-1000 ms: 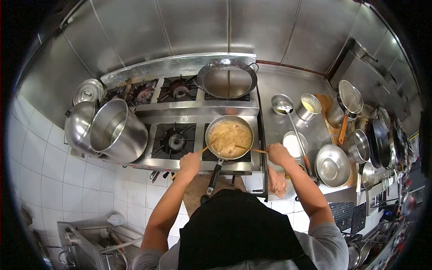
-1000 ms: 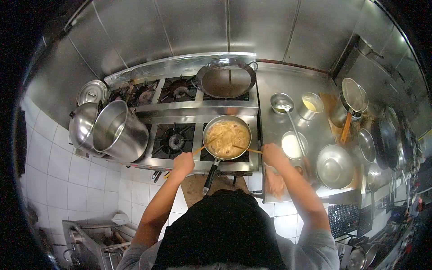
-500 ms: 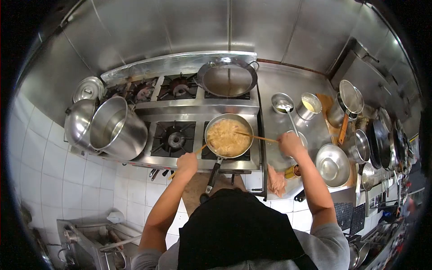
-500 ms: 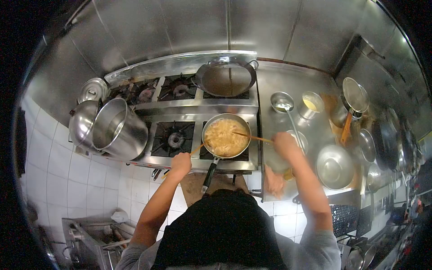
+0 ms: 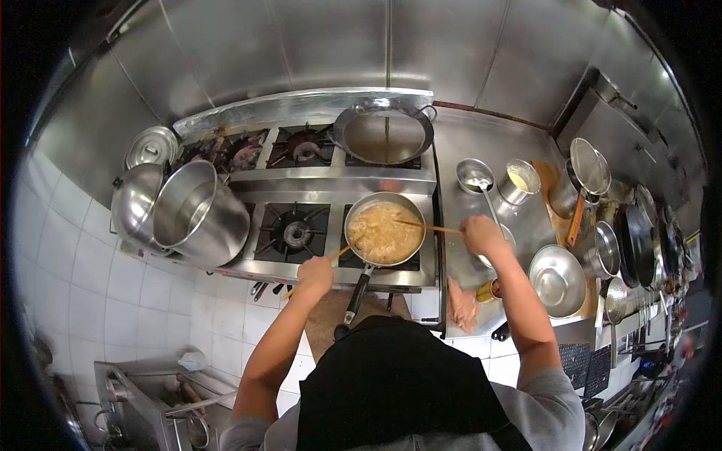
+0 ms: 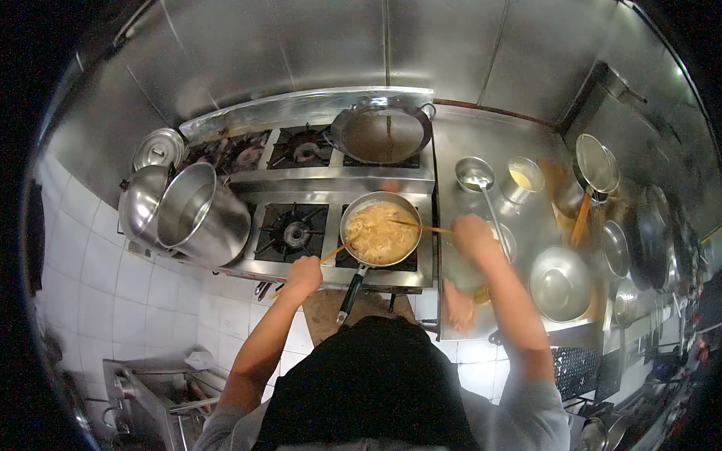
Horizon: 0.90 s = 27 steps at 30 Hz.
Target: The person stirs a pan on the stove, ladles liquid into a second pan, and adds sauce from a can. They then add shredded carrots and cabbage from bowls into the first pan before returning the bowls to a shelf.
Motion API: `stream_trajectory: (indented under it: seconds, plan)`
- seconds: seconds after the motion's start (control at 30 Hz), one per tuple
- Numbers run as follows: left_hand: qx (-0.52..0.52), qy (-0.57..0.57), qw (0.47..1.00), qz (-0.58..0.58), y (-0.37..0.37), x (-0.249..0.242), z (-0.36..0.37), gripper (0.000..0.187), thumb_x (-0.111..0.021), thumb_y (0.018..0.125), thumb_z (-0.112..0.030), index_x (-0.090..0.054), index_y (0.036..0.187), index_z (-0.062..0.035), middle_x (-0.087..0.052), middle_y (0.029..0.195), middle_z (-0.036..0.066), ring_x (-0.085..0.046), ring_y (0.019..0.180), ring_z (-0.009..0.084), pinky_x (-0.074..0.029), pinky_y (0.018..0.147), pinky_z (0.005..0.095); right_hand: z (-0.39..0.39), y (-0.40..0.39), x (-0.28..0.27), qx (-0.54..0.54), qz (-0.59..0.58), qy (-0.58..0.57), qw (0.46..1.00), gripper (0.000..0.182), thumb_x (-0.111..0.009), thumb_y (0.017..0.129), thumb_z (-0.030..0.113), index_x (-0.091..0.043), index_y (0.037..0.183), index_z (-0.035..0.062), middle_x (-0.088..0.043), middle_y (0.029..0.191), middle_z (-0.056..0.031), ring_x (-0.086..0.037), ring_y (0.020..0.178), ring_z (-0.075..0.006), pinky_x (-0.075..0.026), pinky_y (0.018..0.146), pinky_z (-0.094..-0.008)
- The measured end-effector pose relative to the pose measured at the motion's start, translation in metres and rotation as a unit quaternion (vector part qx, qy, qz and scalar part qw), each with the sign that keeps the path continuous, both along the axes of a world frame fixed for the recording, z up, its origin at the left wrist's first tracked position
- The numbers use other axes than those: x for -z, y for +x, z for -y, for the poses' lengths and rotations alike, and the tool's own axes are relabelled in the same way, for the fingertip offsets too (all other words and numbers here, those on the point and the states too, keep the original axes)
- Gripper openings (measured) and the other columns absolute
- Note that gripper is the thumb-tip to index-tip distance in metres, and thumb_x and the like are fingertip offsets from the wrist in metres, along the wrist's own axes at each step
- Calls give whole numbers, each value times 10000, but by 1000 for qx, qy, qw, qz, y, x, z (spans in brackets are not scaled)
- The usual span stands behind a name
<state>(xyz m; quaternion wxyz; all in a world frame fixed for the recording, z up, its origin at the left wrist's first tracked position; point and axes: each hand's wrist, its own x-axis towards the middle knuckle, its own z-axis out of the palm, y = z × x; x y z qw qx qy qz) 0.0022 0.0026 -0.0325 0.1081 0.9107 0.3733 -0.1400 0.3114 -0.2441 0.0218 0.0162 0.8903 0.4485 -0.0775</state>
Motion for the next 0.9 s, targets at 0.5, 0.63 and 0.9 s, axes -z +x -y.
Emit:
stream_trajectory:
  seconds: [0.5, 0.63, 0.9]
  plan:
    - [24, -6, 1000, 19, 2, 4, -13, 218, -538, 856, -110, -719, 940, -22, -697, 945, 208, -682, 921, 368, -551, 785, 454, -33, -13, 24, 80, -16, 27, 996, 201, -567, 811, 111, -719, 941, 90, -689, 932, -208, -673, 902, -375, -546, 790, -460]
    - [15, 1, 998, 55, 11, 20, -11, 222, -536, 855, -115, -717, 940, -19, -695, 952, 217, -681, 917, 377, -548, 791, 458, -49, -11, 56, -35, -55, 25, 998, 213, -557, 809, 119, -720, 943, 93, -696, 925, -184, -674, 888, -373, -547, 779, -466]
    - [8, -28, 999, 31, -1, -6, -16, 196, -572, 820, -103, -701, 942, -19, -683, 949, 230, -667, 907, 403, -529, 807, 484, -40, -25, 51, 37, -19, 33, 999, 176, -551, 836, 103, -690, 883, 6, -684, 886, -232, -683, 852, -386, -562, 746, -464]
